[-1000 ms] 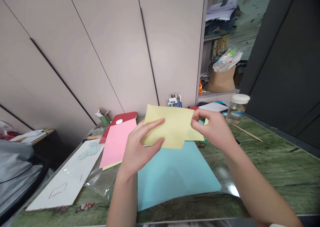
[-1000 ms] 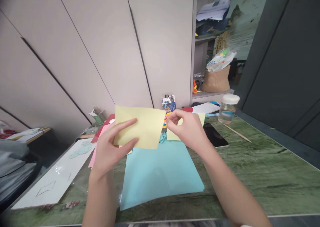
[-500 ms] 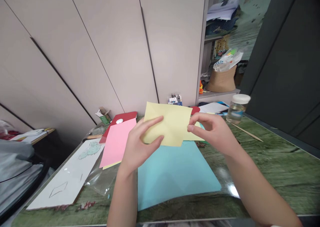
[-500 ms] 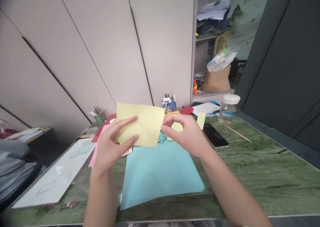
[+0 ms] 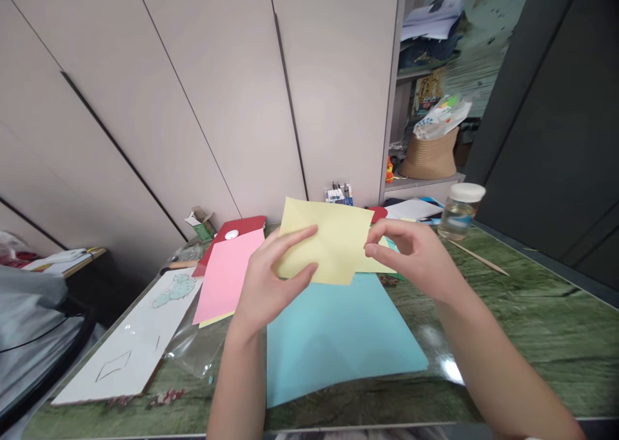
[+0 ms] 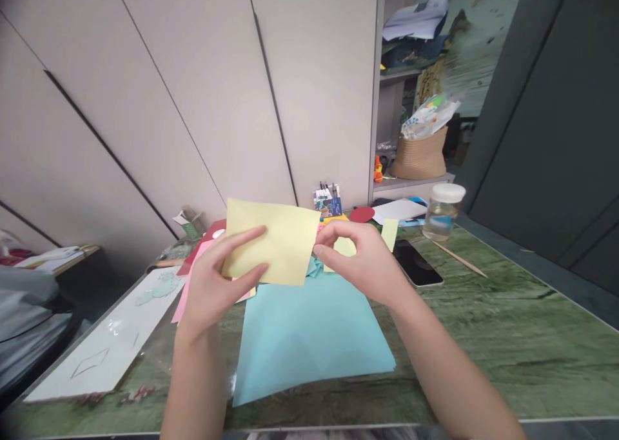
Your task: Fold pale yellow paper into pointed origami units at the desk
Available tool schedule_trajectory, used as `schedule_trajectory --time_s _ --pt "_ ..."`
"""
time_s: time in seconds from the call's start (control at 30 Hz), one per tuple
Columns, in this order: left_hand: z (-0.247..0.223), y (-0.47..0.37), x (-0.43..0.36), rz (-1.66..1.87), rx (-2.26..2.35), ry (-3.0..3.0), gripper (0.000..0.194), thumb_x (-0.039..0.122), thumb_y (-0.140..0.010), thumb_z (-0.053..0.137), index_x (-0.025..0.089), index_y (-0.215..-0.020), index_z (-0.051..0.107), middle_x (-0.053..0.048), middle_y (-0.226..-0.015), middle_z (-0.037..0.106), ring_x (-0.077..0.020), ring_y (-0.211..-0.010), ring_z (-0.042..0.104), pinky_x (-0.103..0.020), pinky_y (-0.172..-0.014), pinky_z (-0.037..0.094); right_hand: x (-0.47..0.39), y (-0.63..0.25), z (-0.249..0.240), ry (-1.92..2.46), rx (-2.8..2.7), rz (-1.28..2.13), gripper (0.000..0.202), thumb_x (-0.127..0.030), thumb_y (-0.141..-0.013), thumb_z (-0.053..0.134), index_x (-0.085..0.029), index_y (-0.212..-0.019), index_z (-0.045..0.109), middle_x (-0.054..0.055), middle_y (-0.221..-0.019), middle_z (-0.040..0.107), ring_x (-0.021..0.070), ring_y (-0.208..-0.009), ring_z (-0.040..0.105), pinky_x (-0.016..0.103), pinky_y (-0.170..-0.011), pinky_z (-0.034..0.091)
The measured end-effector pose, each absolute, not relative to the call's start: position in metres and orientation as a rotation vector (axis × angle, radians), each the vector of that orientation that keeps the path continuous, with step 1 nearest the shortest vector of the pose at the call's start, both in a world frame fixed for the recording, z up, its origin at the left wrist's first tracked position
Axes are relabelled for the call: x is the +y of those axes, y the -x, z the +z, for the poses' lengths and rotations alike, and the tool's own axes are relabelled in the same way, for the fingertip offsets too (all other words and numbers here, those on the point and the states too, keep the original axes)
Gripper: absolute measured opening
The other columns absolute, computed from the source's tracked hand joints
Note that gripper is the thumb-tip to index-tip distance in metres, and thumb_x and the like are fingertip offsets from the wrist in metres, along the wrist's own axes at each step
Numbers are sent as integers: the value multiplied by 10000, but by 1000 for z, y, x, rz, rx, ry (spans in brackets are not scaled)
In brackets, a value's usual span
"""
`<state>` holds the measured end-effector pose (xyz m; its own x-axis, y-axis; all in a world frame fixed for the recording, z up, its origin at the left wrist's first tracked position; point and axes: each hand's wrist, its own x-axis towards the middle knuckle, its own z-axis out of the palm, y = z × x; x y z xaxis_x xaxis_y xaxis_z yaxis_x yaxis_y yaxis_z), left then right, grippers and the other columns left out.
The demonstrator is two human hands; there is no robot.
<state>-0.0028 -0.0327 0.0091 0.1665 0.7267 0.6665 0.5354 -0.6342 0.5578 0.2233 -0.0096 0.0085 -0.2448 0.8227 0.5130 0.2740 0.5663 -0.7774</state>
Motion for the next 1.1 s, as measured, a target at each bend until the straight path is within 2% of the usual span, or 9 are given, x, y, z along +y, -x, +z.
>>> schedule_trajectory --time_s 0.57,1.1 --pt "10 3 -34 1435 1224 -2243 463 145 -766 651 351 -1177 595 -3 -1133 621 -180 -957 629 -348 -848 543 -12 -224 9 901 -1802 684 110 -175 -778 586 -201 -675 556 -30 -662 549 128 -660 503 255 -619 353" --pt "11 4 -35 1411 1248 -2284 439 178 -773 644 324 -1184 597 -35 -1140 634 -195 -908 640 -334 -740 569 -11 -221 9 932 -1810 613 121 -175 -758 554 -196 -644 520 -19 -636 543 136 -632 501 262 -603 380"
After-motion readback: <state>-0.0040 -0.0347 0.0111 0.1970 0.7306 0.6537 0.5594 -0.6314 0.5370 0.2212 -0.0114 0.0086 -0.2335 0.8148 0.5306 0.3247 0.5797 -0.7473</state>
